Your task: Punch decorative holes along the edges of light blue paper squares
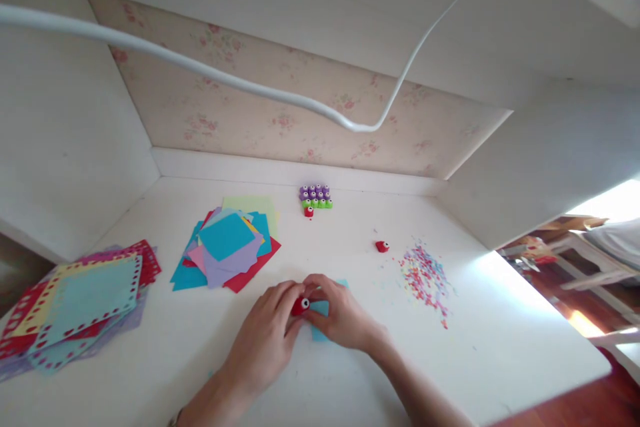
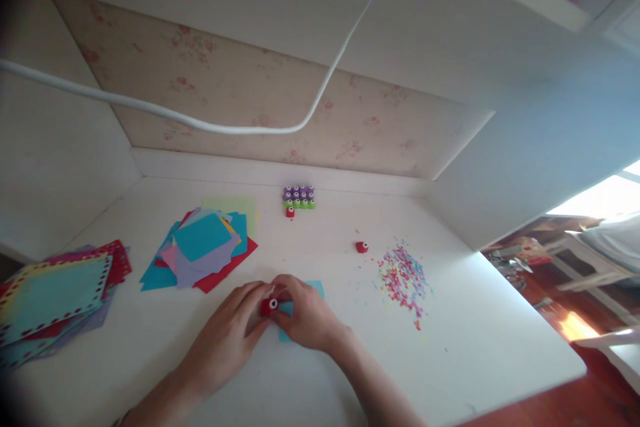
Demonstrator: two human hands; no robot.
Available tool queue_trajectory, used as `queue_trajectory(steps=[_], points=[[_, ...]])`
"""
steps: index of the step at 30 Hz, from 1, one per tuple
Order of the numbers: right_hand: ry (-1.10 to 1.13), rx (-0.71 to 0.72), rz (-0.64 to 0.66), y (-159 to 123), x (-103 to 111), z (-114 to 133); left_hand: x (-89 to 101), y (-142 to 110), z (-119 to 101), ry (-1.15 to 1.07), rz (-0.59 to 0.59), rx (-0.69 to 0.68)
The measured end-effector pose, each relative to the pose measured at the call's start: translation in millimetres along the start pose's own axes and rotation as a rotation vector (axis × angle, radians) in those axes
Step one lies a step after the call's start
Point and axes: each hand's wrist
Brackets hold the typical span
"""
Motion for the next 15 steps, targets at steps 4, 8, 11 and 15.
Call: queue_trajectory(steps=[4, 8, 11, 15], points=[[-0.135, 0.032, 0.001, -9, 5, 3, -6.3, 2, 3, 0.017, 0.070, -0.031], [-0.411, 0.028, -0.190, -19, 32, -3, -7.6, 4, 4, 0.026, 0.078, -0.021], [-0.604, -0.039, -0.236, -29, 47, -18, -5.2, 4, 6, -0.002, 0.125, -0.004], [-0.603, -0.041, -0.238, -34, 51, -33, -4.1, 4, 7, -0.063, 0.170, 0.005]])
Point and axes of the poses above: each hand's wrist, its own y-axis towards the middle knuckle, its own x-axis out of the back of the hand, z = x × y, and after that the axes turned 15 degrees about y, right-handed
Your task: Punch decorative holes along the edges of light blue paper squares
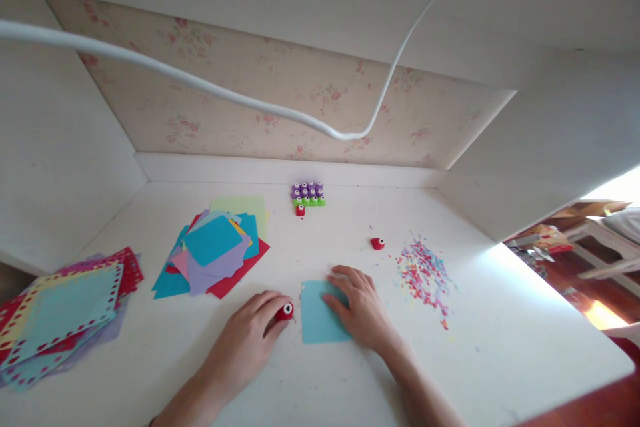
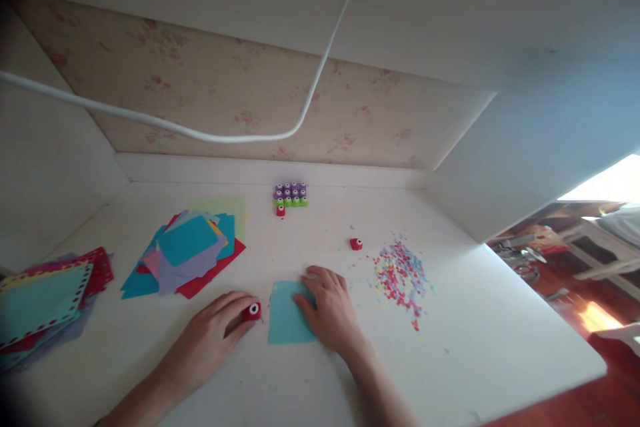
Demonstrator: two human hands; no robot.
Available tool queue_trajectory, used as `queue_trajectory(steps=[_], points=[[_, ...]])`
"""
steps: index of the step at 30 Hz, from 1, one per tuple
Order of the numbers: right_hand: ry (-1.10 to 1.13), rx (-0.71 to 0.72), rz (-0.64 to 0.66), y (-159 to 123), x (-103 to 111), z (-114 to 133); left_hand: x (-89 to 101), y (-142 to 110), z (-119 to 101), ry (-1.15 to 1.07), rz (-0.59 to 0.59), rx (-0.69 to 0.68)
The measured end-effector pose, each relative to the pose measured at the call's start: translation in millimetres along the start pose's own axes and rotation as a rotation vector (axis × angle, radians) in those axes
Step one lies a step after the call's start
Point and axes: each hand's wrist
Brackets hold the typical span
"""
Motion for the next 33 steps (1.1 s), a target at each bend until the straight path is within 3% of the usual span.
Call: queue_trajectory(steps=[6, 13, 18, 24, 27, 33], points=[[0.077, 0.028, -0.025, 1, -4, 2, -9.0, 1, 3, -0.070, -0.027, 0.096], [0.053, 0.029, -0.017, 1, -1, -5, -11.4, 3, 4, -0.074, -0.041, 0.101], [0.267, 0.032, -0.074, 2, -3, -2, -11.8, 2, 5, -0.117, -0.054, 0.128], [0.698, -0.171, -0.112, 3, -15, 6, -11.7, 2, 8, -0.185, -0.033, 0.168], [0.766, -0.174, -0.073, 4, -15, 8, -10.5, 3, 8, -0.217, -0.027, 0.178], [0.887, -0.386, 0.015, 4, -5, 13, -10.0, 2, 9, -0.243, -0.005, 0.194]])
Point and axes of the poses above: each hand's wrist, its own y-axis towards the middle knuckle, its own x-axis out of the back of the hand, z = x × y, and after that the axes turned 15 degrees about y, right-handed
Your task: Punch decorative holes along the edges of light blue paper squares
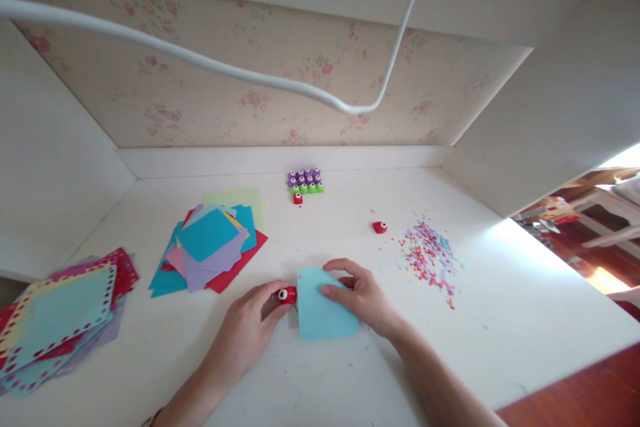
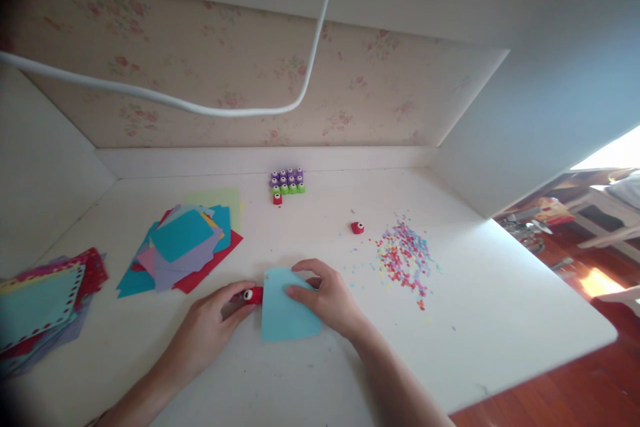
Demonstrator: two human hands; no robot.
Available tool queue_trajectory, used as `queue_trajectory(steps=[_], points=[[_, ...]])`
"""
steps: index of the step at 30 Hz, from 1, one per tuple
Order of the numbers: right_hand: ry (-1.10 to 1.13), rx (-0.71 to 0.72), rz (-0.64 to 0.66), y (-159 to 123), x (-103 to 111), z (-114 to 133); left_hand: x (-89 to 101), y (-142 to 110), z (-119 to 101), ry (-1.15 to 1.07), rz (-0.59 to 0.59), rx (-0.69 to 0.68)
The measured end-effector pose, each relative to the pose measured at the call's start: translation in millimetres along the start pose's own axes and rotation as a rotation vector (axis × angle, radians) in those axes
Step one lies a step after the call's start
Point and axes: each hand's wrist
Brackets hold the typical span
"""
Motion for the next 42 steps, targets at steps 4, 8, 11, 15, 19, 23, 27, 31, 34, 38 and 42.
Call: queue_trajectory(steps=[4, 8, 11, 15, 19, 23, 27, 31, 34, 38, 42], points=[[-0.028, 0.038, 0.004, 1, -1, -3, -1.0, 1, 1, -0.033, 0.010, 0.017], [-0.013, 0.021, 0.015, 1, -1, -5, -0.3, 2, 0, -0.016, -0.001, 0.028], [0.005, 0.013, 0.030, 1, 0, -3, 0.2, 2, 0, 0.001, -0.015, 0.019], [0.033, -0.016, 0.029, 1, 1, -1, -0.4, 1, 0, 0.018, -0.033, 0.002], [0.025, 0.010, 0.037, 2, 0, -5, -0.6, 0, 0, 0.034, -0.058, -0.020], [-0.065, 0.122, 0.043, 3, -1, -9, -0.1, 1, -1, 0.076, -0.064, -0.029], [-0.131, 0.168, 0.043, 4, -1, -11, 1.1, 1, -3, 0.085, -0.071, -0.050], [-0.147, 0.161, 0.053, 4, -1, -11, 1.9, 1, -4, 0.070, -0.042, -0.062], [-0.155, 0.168, 0.064, 3, -2, -9, 1.7, 2, -3, 0.080, -0.038, -0.111], [-0.284, 0.234, 0.065, -1, -6, -3, 0.4, 2, -3, 0.145, -0.082, -0.171], [-0.510, 0.359, 0.046, -10, -8, 4, 1.1, -2, -3, 0.225, -0.128, -0.185]])
Point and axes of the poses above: each hand's wrist, its own y-axis towards the middle knuckle, its own x-axis out of the back of the hand, z = x × y, and after that the axes turned 15 degrees about y, right-handed
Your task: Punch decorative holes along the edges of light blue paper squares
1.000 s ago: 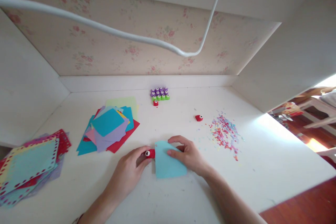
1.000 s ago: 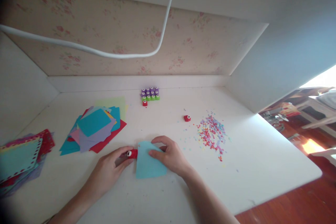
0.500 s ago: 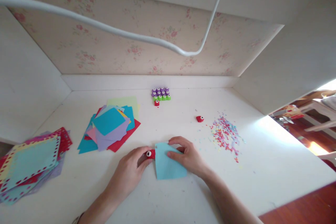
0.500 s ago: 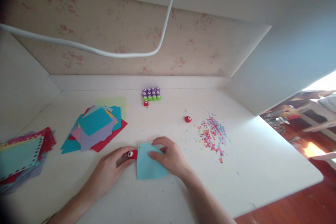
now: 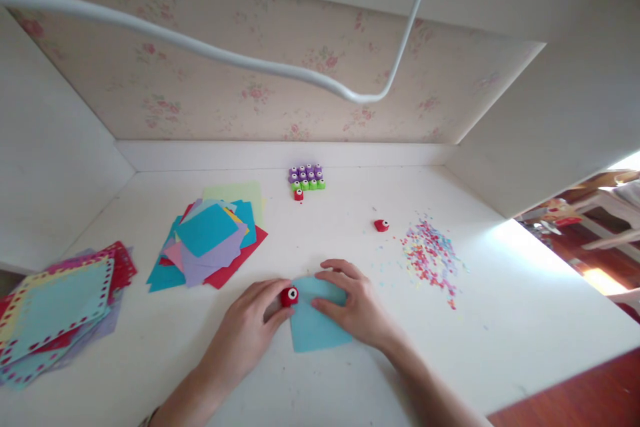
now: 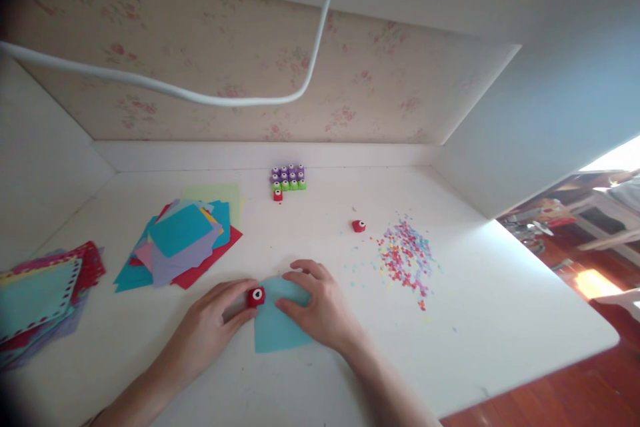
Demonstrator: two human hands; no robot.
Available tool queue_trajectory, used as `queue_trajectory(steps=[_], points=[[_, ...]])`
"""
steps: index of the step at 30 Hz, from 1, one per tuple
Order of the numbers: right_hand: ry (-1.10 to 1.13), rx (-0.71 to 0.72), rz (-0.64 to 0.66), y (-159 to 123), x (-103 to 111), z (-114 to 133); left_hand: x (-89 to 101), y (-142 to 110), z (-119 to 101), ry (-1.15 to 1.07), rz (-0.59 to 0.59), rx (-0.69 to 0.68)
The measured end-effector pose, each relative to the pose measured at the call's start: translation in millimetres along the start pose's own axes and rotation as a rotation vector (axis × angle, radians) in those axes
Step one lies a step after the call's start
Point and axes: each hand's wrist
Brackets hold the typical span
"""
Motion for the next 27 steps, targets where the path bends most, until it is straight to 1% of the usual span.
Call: queue_trajectory(steps=[2, 4, 6, 8, 15, 20, 27], points=[[-0.136, 0.067, 0.025, -3, 3, 3, 2.7, -2, 0, 0.070, -0.016, -0.001], [-0.237, 0.116, 0.110, -5, 5, 4, 6.0, -4, -1, 0.141, -0.016, -0.007], [-0.283, 0.123, 0.207, -6, 7, 4, 9.1, -5, -1, 0.183, -0.003, -0.019], [-0.297, 0.107, 0.259, -6, 7, 3, 11.1, -5, -1, 0.192, 0.017, -0.029], [-0.285, 0.095, 0.262, -3, 4, 3, 10.7, -2, -3, 0.186, 0.058, -0.037], [-0.300, 0.096, 0.281, -2, 5, 2, 8.5, -1, -2, 0.207, 0.011, -0.050], [-0.334, 0.117, 0.320, 0, 7, 3, 10.9, 2, -5, 0.210, -0.018, -0.072]])
Point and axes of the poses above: each hand's wrist, its own y-axis towards the middle knuckle, its own x-axis out of the back of the hand, z = x × y, and after that the axes turned 15 degrees about y, right-handed
